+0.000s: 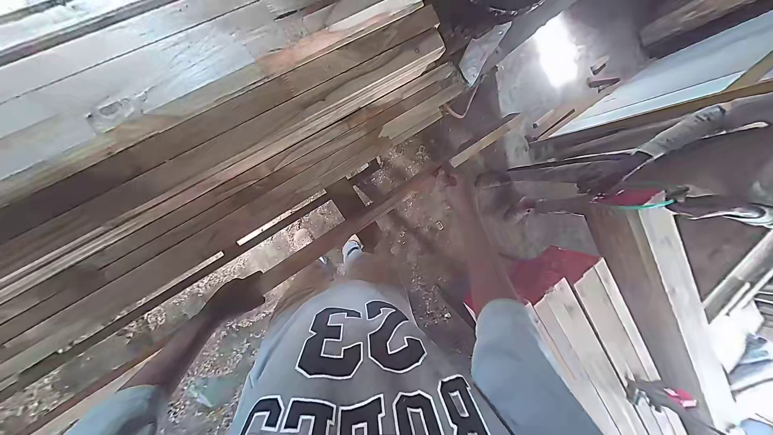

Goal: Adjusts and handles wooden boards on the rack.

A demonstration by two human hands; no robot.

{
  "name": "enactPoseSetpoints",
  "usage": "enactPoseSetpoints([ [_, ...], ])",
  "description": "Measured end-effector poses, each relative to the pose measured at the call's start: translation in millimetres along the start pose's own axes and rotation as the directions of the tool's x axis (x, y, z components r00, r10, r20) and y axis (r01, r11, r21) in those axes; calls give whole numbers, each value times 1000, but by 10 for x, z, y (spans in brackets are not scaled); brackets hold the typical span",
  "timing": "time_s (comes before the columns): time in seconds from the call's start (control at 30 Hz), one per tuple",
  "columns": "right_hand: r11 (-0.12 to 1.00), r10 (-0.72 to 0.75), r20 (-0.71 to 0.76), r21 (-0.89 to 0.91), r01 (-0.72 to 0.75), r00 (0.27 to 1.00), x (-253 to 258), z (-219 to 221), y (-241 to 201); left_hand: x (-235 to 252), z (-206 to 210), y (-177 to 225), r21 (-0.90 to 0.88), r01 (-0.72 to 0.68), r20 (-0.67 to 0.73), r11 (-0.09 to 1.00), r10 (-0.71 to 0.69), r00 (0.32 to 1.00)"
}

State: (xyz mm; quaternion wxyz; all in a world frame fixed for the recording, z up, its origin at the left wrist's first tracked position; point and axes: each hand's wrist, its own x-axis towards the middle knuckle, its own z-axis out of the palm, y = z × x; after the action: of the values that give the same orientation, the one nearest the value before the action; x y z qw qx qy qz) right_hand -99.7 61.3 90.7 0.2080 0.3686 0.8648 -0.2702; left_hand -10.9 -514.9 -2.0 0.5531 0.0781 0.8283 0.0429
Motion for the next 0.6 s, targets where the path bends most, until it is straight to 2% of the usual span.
enactPoseSetpoints([
  [0.1, 995, 42, 68, 88, -48, 997, -373, 414, -94, -18, -12, 50, 21, 14, 4, 1000, -14, 1000],
  [0.17, 997, 49, 122, 57, -56, 991, -729, 598, -213, -60, -5, 74, 17, 21, 20, 1000, -21, 1000],
  [0.23, 1000, 31, 195, -7, -30, 980, -954, 611, -283, -62, -10, 97, 7, 12, 38, 1000, -12, 999],
  [0.3, 1000, 22, 251, 6, -24, 968, -1006, 557, -191, -45, -45, 97, -5, -5, 55, 1000, 6, 998],
  [0.33, 997, 28, 267, 63, -46, 963, -981, 541, -85, -44, -67, 102, -4, -5, 59, 1000, 5, 998],
  [0.4, 944, 52, 270, 300, -135, 962, -968, 499, 59, -69, -147, 120, 9, 16, 24, 1000, -17, 1000],
  [0.47, 829, 64, 231, 529, -180, 971, -1054, 464, 100, -145, -200, 164, 37, 78, -27, 996, -77, 997],
  [0.53, 747, 37, 127, 656, -112, 991, -1106, 531, 129, -199, -179, 210, 49, 134, -117, 990, -128, 985],
  [0.6, 802, -35, -26, 595, 44, 999, -1003, 732, 225, -178, -134, 209, 55, 158, -234, 986, -142, 962],
])
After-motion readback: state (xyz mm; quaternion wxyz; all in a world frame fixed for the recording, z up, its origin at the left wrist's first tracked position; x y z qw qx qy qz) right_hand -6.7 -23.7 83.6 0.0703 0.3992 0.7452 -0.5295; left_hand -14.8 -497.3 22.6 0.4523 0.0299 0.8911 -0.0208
